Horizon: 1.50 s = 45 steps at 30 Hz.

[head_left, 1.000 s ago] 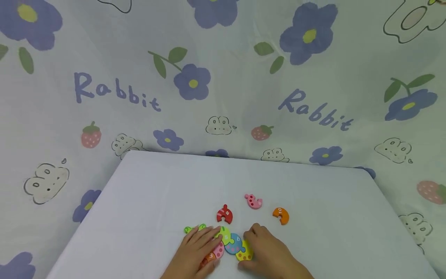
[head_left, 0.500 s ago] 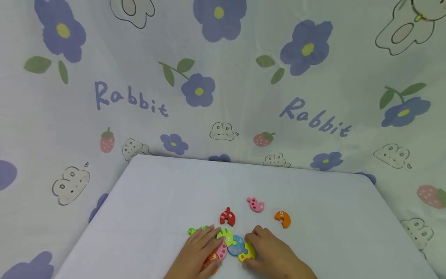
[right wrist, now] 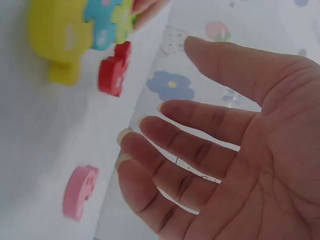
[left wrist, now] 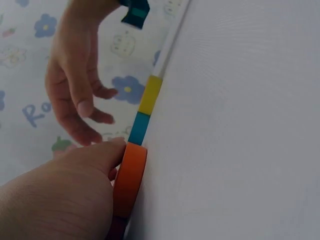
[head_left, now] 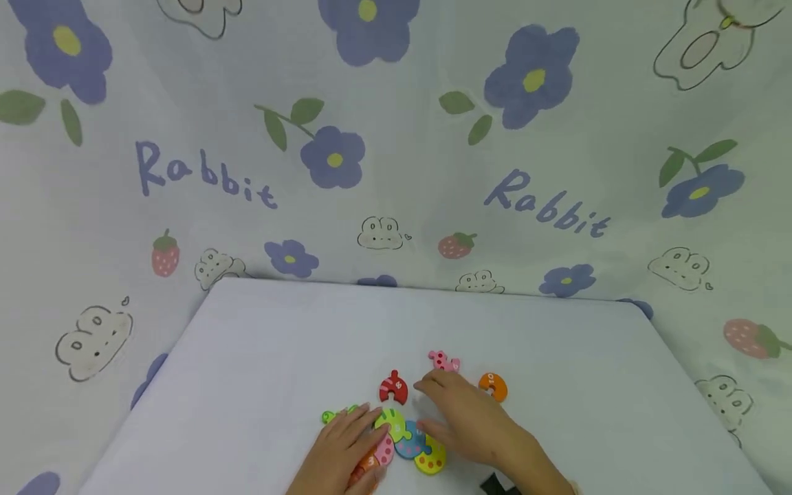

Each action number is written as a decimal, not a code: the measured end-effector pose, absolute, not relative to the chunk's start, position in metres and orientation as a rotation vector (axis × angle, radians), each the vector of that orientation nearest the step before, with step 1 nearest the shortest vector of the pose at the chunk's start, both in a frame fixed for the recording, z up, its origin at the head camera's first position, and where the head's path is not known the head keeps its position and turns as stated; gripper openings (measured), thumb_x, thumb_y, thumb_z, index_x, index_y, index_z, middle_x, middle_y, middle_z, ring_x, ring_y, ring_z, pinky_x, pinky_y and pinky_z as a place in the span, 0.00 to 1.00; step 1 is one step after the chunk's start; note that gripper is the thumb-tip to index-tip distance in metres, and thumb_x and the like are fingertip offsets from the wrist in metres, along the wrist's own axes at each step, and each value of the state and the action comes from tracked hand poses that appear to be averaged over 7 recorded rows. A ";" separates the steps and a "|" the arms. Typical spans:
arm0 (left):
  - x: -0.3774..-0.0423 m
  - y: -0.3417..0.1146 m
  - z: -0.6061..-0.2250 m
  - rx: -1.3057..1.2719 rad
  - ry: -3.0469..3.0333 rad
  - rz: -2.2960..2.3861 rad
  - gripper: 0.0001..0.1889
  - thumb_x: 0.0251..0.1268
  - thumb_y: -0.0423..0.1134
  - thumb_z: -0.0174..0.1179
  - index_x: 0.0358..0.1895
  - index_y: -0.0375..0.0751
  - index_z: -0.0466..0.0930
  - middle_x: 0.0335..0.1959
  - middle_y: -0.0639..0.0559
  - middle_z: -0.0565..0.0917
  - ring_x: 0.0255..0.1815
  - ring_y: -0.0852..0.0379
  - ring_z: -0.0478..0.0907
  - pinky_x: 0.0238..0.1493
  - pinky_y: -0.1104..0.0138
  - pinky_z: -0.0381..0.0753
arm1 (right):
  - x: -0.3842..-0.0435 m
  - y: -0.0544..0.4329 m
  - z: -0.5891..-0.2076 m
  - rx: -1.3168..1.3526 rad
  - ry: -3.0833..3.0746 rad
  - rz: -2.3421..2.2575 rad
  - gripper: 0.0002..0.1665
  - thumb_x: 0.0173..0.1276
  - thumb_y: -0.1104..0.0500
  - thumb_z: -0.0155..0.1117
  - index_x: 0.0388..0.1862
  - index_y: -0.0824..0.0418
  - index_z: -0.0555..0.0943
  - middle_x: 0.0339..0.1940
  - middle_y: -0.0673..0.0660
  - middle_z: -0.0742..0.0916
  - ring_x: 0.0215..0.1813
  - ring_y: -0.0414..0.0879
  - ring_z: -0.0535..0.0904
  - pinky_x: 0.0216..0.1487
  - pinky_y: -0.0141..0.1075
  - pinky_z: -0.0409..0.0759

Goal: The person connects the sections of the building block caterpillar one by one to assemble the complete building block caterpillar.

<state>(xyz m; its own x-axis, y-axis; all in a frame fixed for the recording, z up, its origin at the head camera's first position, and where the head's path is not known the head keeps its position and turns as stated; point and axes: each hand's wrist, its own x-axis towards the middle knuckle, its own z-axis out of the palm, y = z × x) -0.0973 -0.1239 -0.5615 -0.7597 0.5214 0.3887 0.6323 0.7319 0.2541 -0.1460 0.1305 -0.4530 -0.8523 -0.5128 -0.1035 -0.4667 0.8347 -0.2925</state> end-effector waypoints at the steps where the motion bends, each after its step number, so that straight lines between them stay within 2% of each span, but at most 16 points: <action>1: -0.100 -0.124 -0.557 -0.910 -2.630 -0.560 0.27 0.76 0.60 0.59 0.72 0.56 0.78 0.75 0.57 0.74 0.75 0.51 0.68 0.80 0.68 0.40 | -0.151 0.127 -0.449 -0.787 2.840 -0.401 0.34 0.69 0.40 0.74 0.68 0.54 0.81 0.65 0.53 0.82 0.65 0.49 0.79 0.61 0.49 0.82; 3: -0.108 -0.124 -0.547 -0.902 -2.597 -0.614 0.27 0.75 0.58 0.61 0.73 0.55 0.77 0.76 0.56 0.72 0.77 0.50 0.66 0.81 0.65 0.38 | -0.165 0.119 -0.443 -0.852 2.851 -0.420 0.33 0.71 0.42 0.73 0.69 0.54 0.80 0.66 0.53 0.82 0.66 0.49 0.78 0.62 0.49 0.81; 6: -0.121 -0.120 -0.538 -0.886 -2.592 -0.664 0.28 0.75 0.56 0.63 0.74 0.55 0.75 0.78 0.58 0.69 0.80 0.51 0.62 0.80 0.57 0.48 | -0.184 0.110 -0.441 -0.979 2.881 -0.431 0.30 0.73 0.46 0.72 0.69 0.55 0.80 0.66 0.52 0.82 0.65 0.48 0.78 0.62 0.47 0.81; 12: -0.120 -0.113 -0.541 -0.934 -2.692 -0.694 0.28 0.78 0.58 0.58 0.76 0.57 0.74 0.80 0.59 0.67 0.81 0.50 0.59 0.77 0.47 0.56 | -0.198 0.112 -0.456 -0.996 2.946 -0.318 0.32 0.71 0.50 0.74 0.72 0.54 0.78 0.71 0.53 0.79 0.67 0.50 0.76 0.61 0.45 0.82; 16: -0.118 -0.108 -0.543 -0.971 -2.669 -0.710 0.26 0.80 0.57 0.56 0.75 0.56 0.75 0.79 0.58 0.68 0.81 0.50 0.60 0.76 0.46 0.59 | -0.199 0.115 -0.465 -0.979 2.906 -0.255 0.32 0.70 0.53 0.75 0.72 0.51 0.79 0.73 0.52 0.78 0.67 0.52 0.75 0.61 0.46 0.82; 20: -0.113 -0.107 -0.547 -0.991 -2.636 -0.708 0.25 0.80 0.56 0.57 0.74 0.54 0.76 0.77 0.56 0.71 0.79 0.50 0.63 0.75 0.46 0.62 | -0.197 0.117 -0.474 -0.961 2.840 -0.213 0.29 0.70 0.55 0.75 0.69 0.48 0.82 0.70 0.51 0.80 0.64 0.52 0.75 0.58 0.45 0.84; 24: -0.109 -0.109 -0.552 -0.979 -2.626 -0.705 0.25 0.80 0.56 0.56 0.74 0.55 0.76 0.76 0.56 0.72 0.78 0.50 0.64 0.74 0.46 0.65 | -0.197 0.122 -0.483 -0.934 2.857 -0.231 0.26 0.68 0.56 0.76 0.65 0.49 0.85 0.65 0.51 0.82 0.60 0.50 0.76 0.55 0.44 0.85; 29: -0.106 -0.111 -0.555 -0.947 -2.663 -0.716 0.26 0.79 0.57 0.56 0.74 0.56 0.76 0.77 0.58 0.71 0.79 0.51 0.63 0.75 0.48 0.62 | -0.195 0.133 -0.488 -0.914 2.847 -0.307 0.26 0.66 0.56 0.78 0.63 0.52 0.85 0.61 0.52 0.83 0.60 0.51 0.79 0.55 0.46 0.85; 34: -0.101 -0.113 -0.556 -0.920 -2.685 -0.699 0.26 0.79 0.58 0.57 0.74 0.56 0.76 0.77 0.58 0.71 0.80 0.52 0.62 0.77 0.50 0.57 | -0.187 0.151 -0.488 -0.881 2.814 -0.418 0.26 0.65 0.58 0.78 0.62 0.52 0.85 0.58 0.51 0.84 0.57 0.48 0.79 0.57 0.45 0.84; 41: -0.093 -0.119 -0.559 -0.892 -2.634 -0.631 0.26 0.76 0.57 0.60 0.72 0.54 0.78 0.75 0.56 0.73 0.78 0.50 0.65 0.77 0.62 0.43 | -0.163 0.165 -0.481 -0.842 2.776 -0.426 0.28 0.65 0.55 0.78 0.65 0.48 0.85 0.60 0.48 0.83 0.61 0.48 0.79 0.59 0.48 0.83; 45: -0.089 -0.121 -0.560 -0.862 -2.670 -0.607 0.26 0.77 0.59 0.59 0.73 0.56 0.77 0.75 0.57 0.73 0.77 0.51 0.65 0.77 0.62 0.44 | -0.152 0.168 -0.477 -0.841 2.763 -0.415 0.30 0.64 0.53 0.80 0.65 0.49 0.84 0.60 0.48 0.83 0.60 0.48 0.79 0.58 0.48 0.84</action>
<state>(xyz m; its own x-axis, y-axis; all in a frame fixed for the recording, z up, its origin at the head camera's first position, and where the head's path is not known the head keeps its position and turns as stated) -0.0888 -0.1211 -0.5603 -0.7863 0.4919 0.3737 0.6052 0.7349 0.3060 -0.1522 0.1677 -0.4771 -0.8108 -0.5708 -0.1296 -0.5076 0.7959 -0.3299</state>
